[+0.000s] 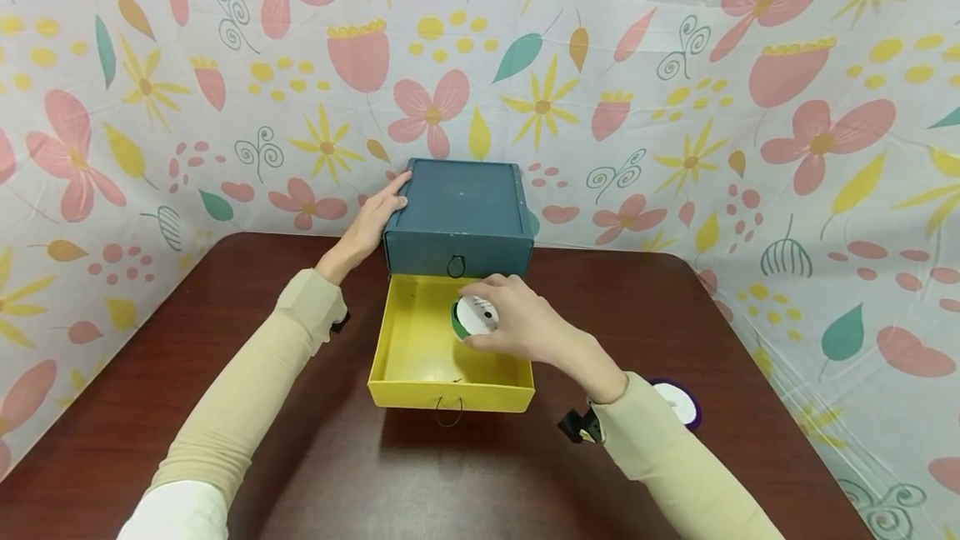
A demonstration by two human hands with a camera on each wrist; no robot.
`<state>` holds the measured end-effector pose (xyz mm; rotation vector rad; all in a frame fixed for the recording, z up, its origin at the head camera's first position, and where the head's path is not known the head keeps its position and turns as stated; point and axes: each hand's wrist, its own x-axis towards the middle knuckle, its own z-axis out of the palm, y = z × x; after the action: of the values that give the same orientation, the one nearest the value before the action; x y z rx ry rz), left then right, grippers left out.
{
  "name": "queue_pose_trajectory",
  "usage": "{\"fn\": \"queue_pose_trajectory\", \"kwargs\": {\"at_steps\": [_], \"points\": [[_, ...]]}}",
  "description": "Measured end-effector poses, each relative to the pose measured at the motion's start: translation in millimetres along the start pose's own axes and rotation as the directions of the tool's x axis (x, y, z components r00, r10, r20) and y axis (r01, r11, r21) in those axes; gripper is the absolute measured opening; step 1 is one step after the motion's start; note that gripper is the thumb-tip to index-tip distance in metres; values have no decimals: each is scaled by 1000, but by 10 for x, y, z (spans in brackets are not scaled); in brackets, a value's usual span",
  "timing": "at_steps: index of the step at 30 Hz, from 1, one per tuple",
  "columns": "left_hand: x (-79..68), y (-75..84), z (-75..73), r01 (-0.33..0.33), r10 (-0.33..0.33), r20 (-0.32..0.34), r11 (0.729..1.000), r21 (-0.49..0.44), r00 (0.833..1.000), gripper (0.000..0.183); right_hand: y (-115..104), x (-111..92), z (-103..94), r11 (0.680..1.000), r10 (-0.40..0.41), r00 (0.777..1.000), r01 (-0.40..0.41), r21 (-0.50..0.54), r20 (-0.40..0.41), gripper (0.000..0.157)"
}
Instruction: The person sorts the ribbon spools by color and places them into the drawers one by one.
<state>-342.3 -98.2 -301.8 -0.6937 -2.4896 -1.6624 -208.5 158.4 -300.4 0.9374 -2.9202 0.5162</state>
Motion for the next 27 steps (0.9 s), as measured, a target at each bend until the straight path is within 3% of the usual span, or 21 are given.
{"fn": "queue_pose_trajectory", "kwargs": {"at_steps": [5,7,14,27], "points": [[7,-22,4,-6,7,-13,1000,17,1000,59,-13,83,106,1000,8,1000,-8,-16,27,58],[60,-121,14,-16,17,-24,1000,13,1000,59,-18,117,149,1000,6,999,-5,-17,34,59],[55,-122,19,-16,16,-26,1000,13,1000,59,11,240,280,999,3,999,-1,-37,54,60],[51,-97,10,0,0,-7,1000,-13,1000,59,9,297,309,1000,-12,998,14,-22,70,67]]}}
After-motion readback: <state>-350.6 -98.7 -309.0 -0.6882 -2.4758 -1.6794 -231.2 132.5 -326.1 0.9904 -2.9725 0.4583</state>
